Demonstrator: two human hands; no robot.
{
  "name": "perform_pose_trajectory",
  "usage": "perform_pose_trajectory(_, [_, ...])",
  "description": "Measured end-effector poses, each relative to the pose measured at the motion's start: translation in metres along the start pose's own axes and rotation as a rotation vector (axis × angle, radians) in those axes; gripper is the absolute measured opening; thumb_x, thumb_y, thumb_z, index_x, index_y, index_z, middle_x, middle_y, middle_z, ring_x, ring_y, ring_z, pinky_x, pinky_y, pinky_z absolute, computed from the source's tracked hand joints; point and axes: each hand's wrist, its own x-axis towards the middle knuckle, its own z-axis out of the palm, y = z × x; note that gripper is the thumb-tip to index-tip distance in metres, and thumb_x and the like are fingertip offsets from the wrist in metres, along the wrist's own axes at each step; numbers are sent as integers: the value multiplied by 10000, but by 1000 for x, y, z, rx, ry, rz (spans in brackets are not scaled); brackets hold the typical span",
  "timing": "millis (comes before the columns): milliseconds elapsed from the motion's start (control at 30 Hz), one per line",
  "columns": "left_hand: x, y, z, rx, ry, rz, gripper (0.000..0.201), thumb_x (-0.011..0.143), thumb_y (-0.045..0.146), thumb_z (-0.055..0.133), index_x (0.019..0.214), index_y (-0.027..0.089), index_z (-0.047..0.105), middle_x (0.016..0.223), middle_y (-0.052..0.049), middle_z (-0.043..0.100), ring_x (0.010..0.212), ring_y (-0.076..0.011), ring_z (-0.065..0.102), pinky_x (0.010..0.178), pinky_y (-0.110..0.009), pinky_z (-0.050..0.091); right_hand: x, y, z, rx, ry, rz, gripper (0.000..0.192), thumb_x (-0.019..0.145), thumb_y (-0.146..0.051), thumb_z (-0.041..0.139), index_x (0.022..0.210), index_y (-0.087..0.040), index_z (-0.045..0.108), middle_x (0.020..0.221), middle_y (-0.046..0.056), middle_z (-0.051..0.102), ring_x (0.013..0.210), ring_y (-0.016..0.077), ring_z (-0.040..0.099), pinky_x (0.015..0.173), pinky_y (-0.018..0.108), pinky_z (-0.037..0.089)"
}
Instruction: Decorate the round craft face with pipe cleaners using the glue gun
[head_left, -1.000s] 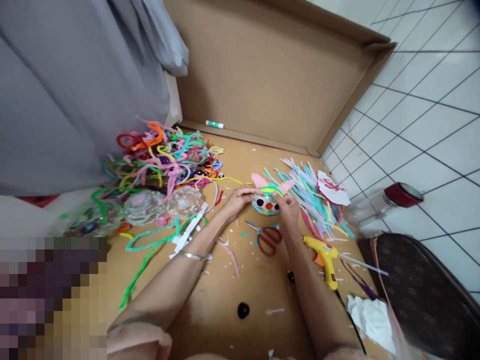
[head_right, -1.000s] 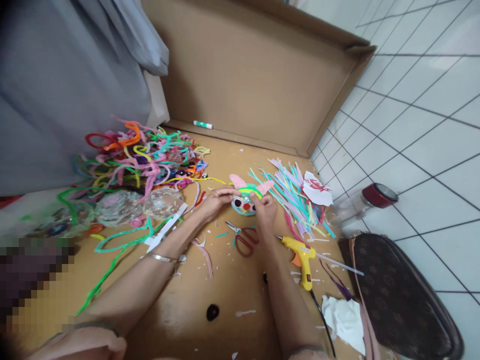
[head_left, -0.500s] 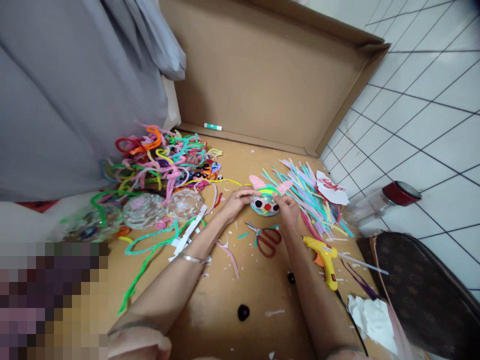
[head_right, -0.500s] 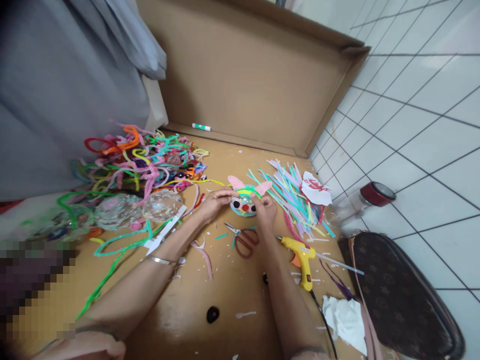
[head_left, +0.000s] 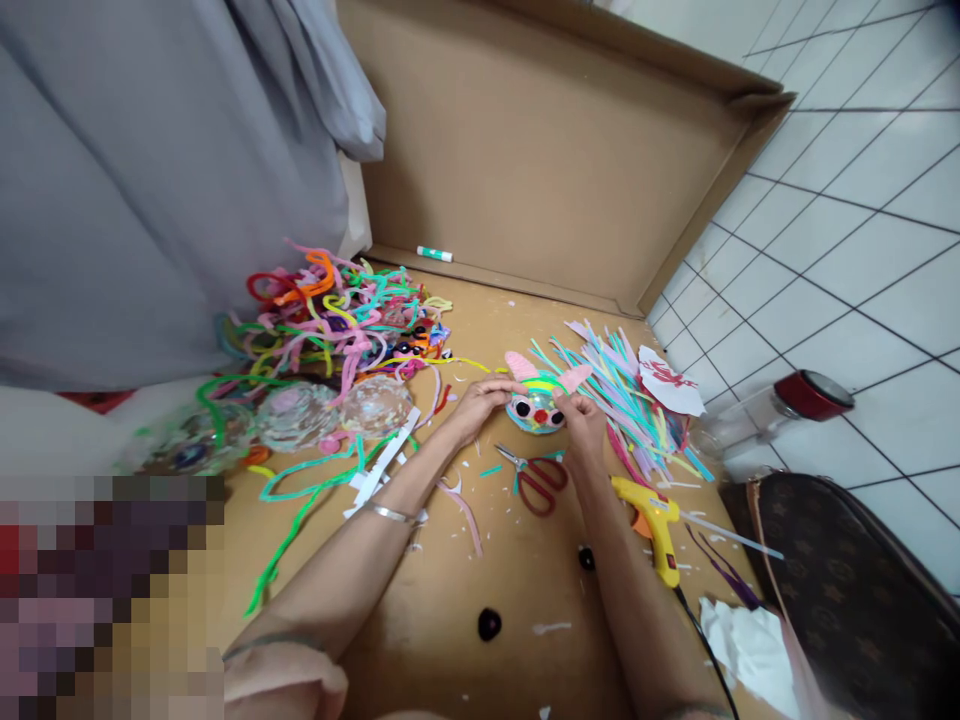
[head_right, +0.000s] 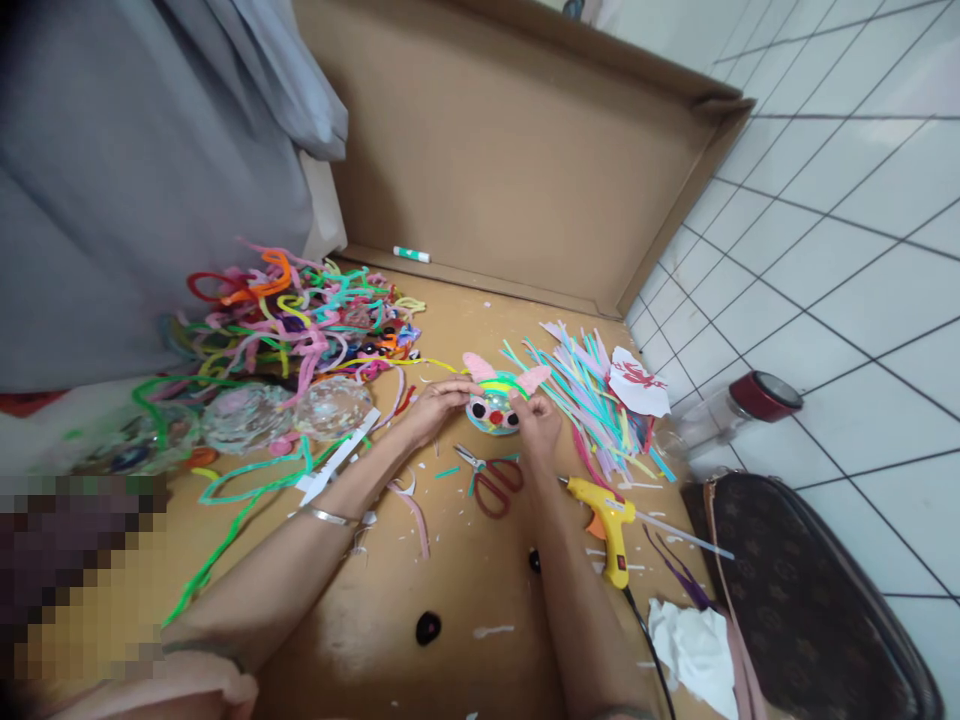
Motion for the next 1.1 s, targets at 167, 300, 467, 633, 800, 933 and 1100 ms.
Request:
perform_pose_trajectory(167, [1, -3, -4, 32, -19, 41, 180, 601, 215, 759, 765, 191, 829, 898, -50, 672, 859, -177, 552, 775, -278, 404, 1, 1, 0, 24, 2, 15, 582, 585, -606, 812, 466, -234, 379, 477, -80, 369, 528, 86, 313, 558, 271, 313])
perform_pose_trajectory(300, [3, -6, -6, 38, -22, 68, 178, 601, 222, 793, 774, 198, 830, 933, -56, 677, 907, -193, 557, 828, -294, 414, 1, 2, 0, 58, -12, 43, 576, 578, -582, 820, 469, -236, 373, 479, -86, 358, 520, 82, 298, 547, 270, 295])
perform_pose_trajectory(467, [5, -9, -8, 28, -30, 66, 143, 600, 220, 799, 738, 188, 815, 947, -54, 678, 909, -185, 568, 857, -306, 415, 3, 3, -2, 106, -44, 73, 534, 555, -541, 835, 475, -228, 410, 490, -82, 390, 537, 86, 312, 556, 267, 278])
perform_pose_trajectory(633, [3, -6, -8, 14, -15, 59, 174, 584, 193, 778, 751, 197, 825, 957, -51, 671, 925, -190, 575, 853, -302, 426, 1, 1, -4, 173, -86, 118, 478, 562, -492, 826, 468, -226, 440, 479, -80, 384, 533, 87, 294, 558, 269, 280])
perform_pose_trajectory(800, [2, -5, -8, 10, -6, 36, 190, 573, 184, 781, 759, 185, 821, 988, -62, 698, 947, -202, 588, 864, -306, 439, 0, 1, -4, 240, -93, 133, 450, 557, -449, 827, 461, -224, 449, 491, -70, 416, 535, 91, 322, 559, 270, 290])
perform_pose_trajectory(933, [2, -5, -10, 3, 9, 18, 193, 565, 186, 792, 757, 180, 814, 1017, -62, 710, 966, -203, 605, 876, -305, 448, 2, 4, -6, 254, -123, 142, 440, 547, -456, 840, 461, -218, 479, 500, -63, 453, 544, 95, 358, 573, 271, 310])
perform_pose_trajectory(1100, [2, -4, -11, -23, 40, -16, 203, 527, 202, 813, 728, 179, 806, 951, -48, 703, 866, -174, 596, 780, -278, 447, 1, 5, -7, 280, -130, 179, 429, 531, -489, 856, 503, -216, 527, 520, -50, 522, 551, 104, 431, 600, 281, 370])
